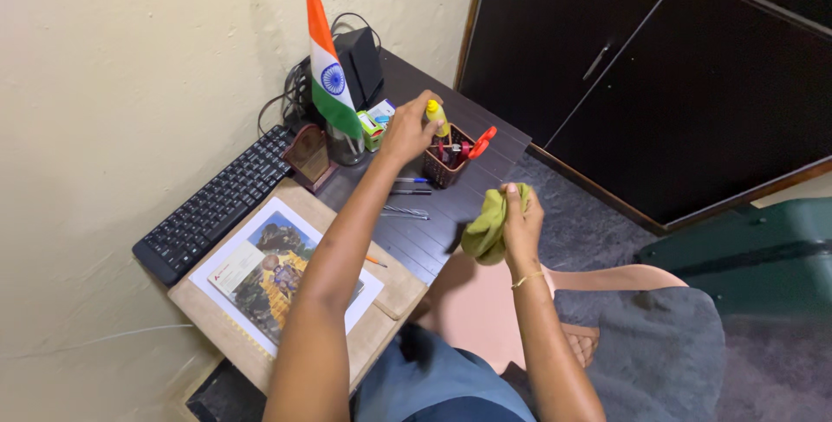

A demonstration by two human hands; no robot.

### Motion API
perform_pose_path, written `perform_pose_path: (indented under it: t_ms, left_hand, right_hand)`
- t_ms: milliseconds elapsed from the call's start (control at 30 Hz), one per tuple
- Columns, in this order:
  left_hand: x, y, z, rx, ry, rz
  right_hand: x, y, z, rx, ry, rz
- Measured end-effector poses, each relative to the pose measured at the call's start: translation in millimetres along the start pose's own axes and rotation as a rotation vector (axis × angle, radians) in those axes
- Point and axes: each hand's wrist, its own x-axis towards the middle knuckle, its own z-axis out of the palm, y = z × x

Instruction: The person wipes a glass bottle with a cloth, inserts a small flag into it, and places it on the desk. Then, the person empties stationery from a pen holder, cleans the holder using a cloth and a screwdriver, and places the stationery items back into the holder.

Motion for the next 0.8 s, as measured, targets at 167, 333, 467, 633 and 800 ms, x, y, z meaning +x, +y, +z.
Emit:
perform_pose_path:
  t_ms: [167,333,467,633,800]
  left_hand:
    - [12,-21,19,0.155,-0.185,-0.062]
    - [16,-32,28,0.273,-0.306,-0.145]
    - [16,-25,20,0.298,-0.253,-0.075]
    - [-1,-27,-2,0.291,-0.244,-0.141]
    - [-49,-68,-12,0.33,-0.312,-0.23]
  right_hand:
    - [-4,-8,8,-0.016,-0.043,-0.006]
    - [-6,-9,10,-0.039,-0.044,0.015]
    - [-10,-7,13,0.007,-0.059,0.027]
    - [-12,-3,16,0.047,-0.065,0.075]
    - [-11,-6,19,0.262,-0.151,0.242]
